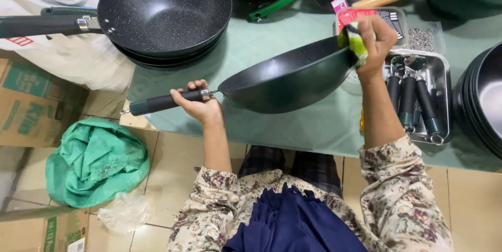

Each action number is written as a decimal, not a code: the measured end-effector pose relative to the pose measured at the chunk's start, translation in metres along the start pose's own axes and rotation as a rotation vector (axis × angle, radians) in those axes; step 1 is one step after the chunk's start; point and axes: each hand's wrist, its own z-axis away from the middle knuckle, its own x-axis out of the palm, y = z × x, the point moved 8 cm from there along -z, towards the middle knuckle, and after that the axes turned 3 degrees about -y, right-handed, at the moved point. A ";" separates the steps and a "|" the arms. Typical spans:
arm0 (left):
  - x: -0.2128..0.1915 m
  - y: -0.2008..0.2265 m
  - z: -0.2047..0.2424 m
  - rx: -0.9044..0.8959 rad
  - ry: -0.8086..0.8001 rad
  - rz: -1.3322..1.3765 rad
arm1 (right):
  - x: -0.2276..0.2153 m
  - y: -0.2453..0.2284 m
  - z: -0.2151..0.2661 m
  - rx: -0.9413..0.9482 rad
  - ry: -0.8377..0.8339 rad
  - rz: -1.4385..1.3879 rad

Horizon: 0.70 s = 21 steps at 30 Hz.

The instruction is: Assembling handles onto woks using a screwdriver and cleaning them with a cloth

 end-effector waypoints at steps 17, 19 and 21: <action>-0.079 -0.023 -0.012 -0.162 -0.107 -0.237 | -0.007 -0.091 0.209 -0.330 -0.262 0.271; -0.071 -0.024 -0.003 -0.179 -0.124 -0.253 | 0.000 -0.092 0.211 -0.312 -0.309 0.328; -0.066 -0.021 0.007 -0.181 -0.144 -0.288 | 0.004 -0.091 0.210 -0.254 -0.350 0.342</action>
